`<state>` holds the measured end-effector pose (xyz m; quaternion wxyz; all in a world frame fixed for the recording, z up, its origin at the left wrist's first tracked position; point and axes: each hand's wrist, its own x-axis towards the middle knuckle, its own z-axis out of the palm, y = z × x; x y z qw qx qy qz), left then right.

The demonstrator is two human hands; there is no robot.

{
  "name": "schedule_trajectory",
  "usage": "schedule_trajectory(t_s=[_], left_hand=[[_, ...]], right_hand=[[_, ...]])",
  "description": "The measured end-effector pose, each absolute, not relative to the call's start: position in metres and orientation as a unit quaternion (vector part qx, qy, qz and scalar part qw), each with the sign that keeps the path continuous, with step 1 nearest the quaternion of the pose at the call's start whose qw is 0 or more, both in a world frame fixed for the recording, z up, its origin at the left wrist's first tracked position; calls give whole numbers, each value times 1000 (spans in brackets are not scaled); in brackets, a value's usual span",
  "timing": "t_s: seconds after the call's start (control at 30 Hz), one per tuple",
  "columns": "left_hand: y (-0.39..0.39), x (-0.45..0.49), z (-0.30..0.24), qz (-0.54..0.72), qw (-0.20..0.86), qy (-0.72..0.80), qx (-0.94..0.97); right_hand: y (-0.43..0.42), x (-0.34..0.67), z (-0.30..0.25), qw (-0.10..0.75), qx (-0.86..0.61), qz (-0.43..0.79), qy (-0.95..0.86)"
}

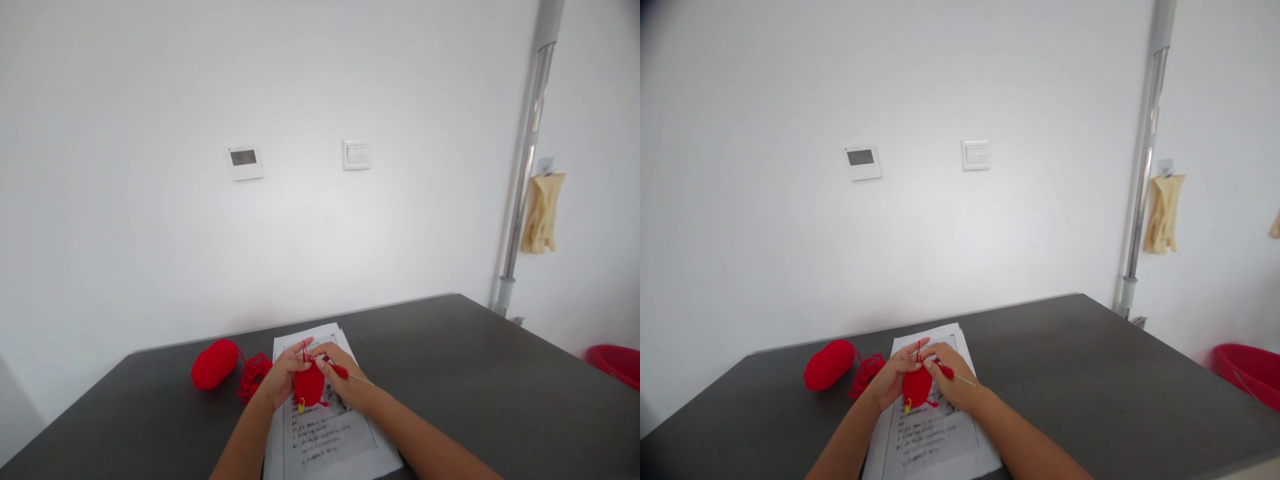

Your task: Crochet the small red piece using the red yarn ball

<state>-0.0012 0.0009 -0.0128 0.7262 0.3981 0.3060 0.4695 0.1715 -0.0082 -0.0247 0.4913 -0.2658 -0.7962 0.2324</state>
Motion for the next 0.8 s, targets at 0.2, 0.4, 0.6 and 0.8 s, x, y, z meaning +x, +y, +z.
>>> schedule_trajectory(t_s=[0.2,0.4,0.6,0.8], left_hand=[[0,-8,-9,444,732,304,417],[0,-7,-7,456,718,307,428],[-1,-1,-6,475,698,308,438],[-5,1,0,485,686,312,443]], right_hand=[[2,174,-25,493,-278,284,-775],[3,175,-21,505,-249,303,-769],[3,177,-19,511,-233,313,-766],[7,180,-18,513,-227,327,-761]])
